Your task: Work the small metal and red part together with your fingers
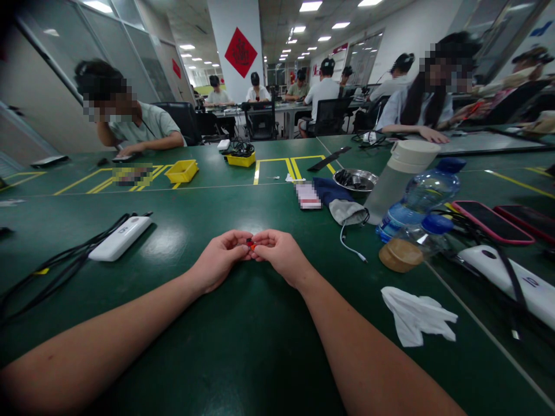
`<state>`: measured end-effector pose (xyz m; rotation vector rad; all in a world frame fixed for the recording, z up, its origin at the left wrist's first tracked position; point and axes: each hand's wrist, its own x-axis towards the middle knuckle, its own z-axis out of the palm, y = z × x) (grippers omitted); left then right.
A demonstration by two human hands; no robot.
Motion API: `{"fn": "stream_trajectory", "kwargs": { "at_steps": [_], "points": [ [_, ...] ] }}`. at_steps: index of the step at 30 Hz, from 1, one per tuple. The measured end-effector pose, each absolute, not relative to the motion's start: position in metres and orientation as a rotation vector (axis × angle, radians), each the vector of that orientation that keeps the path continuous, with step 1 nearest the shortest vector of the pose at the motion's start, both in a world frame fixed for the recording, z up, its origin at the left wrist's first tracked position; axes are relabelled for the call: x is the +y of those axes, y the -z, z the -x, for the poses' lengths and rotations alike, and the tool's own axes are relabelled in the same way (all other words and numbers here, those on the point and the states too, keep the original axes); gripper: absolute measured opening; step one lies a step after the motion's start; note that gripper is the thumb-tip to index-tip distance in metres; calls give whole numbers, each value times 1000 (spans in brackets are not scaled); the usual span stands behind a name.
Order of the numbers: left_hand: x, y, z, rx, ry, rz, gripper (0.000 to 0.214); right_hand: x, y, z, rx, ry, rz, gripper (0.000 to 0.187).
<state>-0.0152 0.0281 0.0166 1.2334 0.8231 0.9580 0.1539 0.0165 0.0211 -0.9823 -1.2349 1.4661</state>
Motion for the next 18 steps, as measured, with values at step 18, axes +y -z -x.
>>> {"fn": "stream_trajectory", "kwargs": {
  "at_steps": [18],
  "points": [
    [26,-19,14,960,-969,-1413,21,16,-23,-154,-1368,-1292,1079,15]
  ]
}}
